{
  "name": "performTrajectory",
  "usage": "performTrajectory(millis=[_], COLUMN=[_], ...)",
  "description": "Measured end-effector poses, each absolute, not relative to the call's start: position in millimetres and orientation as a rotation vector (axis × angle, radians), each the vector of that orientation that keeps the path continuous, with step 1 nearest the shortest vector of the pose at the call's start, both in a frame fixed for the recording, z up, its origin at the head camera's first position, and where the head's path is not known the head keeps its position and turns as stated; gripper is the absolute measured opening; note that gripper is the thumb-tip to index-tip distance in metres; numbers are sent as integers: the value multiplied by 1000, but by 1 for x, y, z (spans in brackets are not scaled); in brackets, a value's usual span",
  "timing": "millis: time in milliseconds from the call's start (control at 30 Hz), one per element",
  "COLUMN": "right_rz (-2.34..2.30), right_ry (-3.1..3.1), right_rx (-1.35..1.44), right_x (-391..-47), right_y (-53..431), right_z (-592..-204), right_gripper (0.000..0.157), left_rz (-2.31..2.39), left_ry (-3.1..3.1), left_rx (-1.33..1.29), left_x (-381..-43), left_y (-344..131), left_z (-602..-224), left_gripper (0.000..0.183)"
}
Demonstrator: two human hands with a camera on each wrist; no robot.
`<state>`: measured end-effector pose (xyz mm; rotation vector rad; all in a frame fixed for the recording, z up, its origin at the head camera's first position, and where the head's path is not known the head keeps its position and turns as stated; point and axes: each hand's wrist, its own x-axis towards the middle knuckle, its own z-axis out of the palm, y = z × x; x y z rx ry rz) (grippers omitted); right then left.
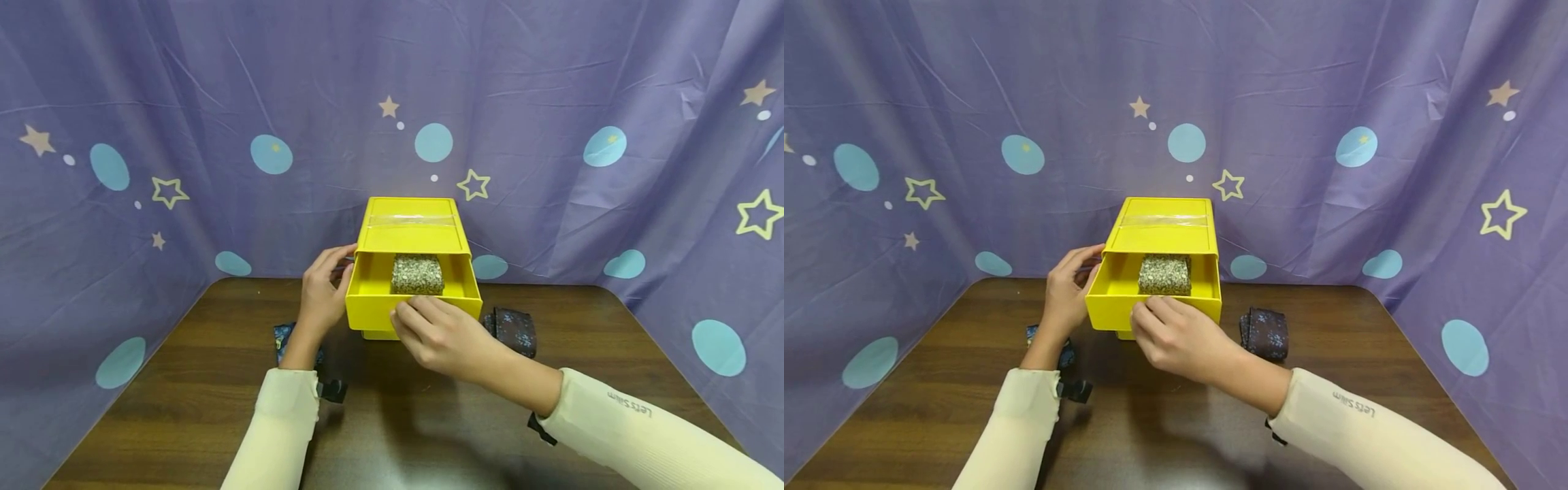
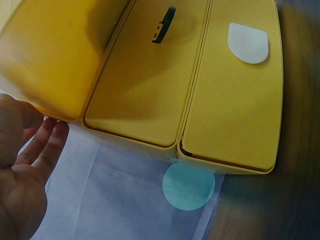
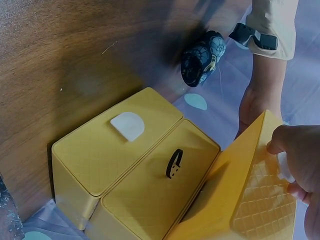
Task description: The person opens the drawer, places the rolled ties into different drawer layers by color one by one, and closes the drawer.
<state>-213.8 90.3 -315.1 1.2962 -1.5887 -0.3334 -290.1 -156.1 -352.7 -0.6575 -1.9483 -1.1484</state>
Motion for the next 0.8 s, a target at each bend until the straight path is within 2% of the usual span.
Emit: performTrajectory(millis=[800], right_rz=[-348], right_ry=[-1627], right_rx=[1280], right_x=[-225], right_y=[90], right_z=[-313], right_gripper=[24], left_rz=[-1147], left_ry=[-1947], left_rx=[-655], left_x=[-291], left_y=[-156], left_z=[-354], left_gripper=[33])
